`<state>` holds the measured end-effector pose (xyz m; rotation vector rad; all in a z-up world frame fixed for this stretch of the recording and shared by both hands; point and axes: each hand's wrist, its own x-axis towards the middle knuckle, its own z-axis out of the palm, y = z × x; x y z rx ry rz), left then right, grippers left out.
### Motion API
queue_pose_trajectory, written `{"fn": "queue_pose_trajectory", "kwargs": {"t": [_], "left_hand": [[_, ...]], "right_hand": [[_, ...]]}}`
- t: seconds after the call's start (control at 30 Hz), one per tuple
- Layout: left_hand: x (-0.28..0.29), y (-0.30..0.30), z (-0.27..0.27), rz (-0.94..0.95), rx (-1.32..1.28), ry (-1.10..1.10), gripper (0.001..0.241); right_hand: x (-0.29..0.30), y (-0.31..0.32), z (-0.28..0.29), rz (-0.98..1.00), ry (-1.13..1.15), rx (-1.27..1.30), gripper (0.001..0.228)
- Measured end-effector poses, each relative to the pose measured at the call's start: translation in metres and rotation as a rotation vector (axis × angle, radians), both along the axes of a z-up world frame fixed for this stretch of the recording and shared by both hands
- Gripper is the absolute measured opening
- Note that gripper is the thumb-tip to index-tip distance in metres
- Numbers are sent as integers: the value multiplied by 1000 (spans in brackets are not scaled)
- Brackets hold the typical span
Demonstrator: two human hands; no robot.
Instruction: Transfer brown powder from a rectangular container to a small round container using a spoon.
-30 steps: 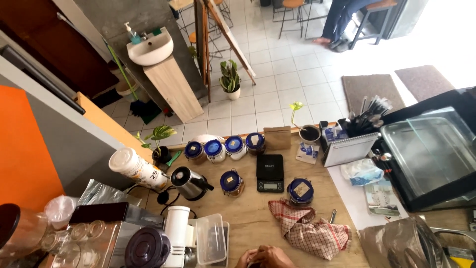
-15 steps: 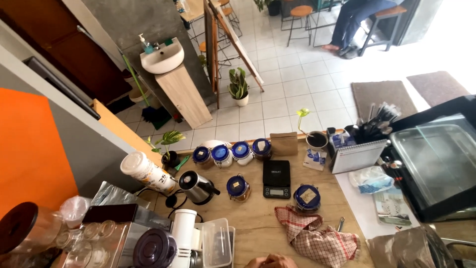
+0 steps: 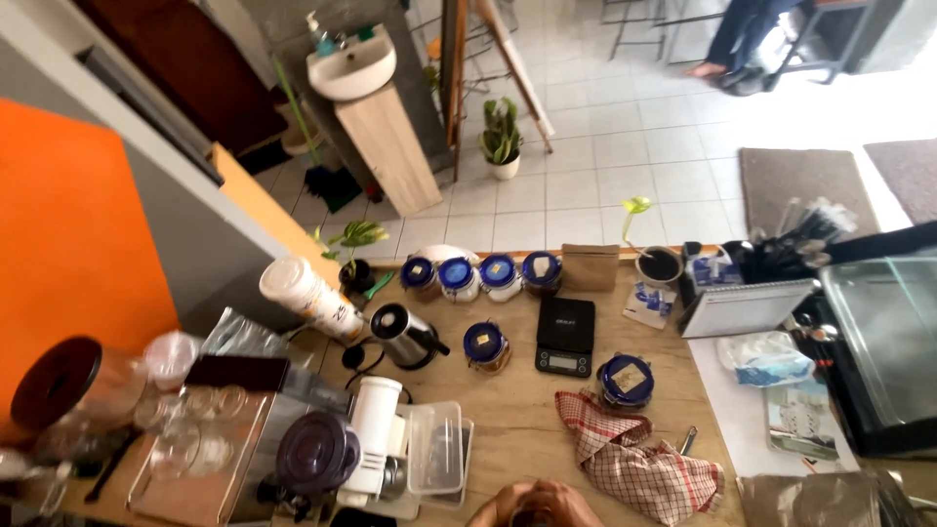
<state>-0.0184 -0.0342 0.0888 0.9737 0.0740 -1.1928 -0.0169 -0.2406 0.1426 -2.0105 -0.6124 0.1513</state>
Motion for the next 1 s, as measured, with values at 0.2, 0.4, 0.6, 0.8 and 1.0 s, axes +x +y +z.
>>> {"fn": "queue_pose_trajectory", "kwargs": {"t": [0.2,0.4,0.6,0.8,1.0], "left_hand": [[37,-14,-45,70,308,-142,20],[40,-16,-61,-98,160,-364,22],[42,-10,-55,-52,202,-228,20],[45,-4,-53,158,-94,310,29],[47,2,-52,220,69,288,26]], "right_hand": [[10,5,54,70,132,-142,31],[-1,9,8,19,-1,-276,39],[-7,6,-16,5,-92,-158,36],[-4,4,17,5,30,-130,14],[-5,-13,16,-29,288,-372,53]]}}
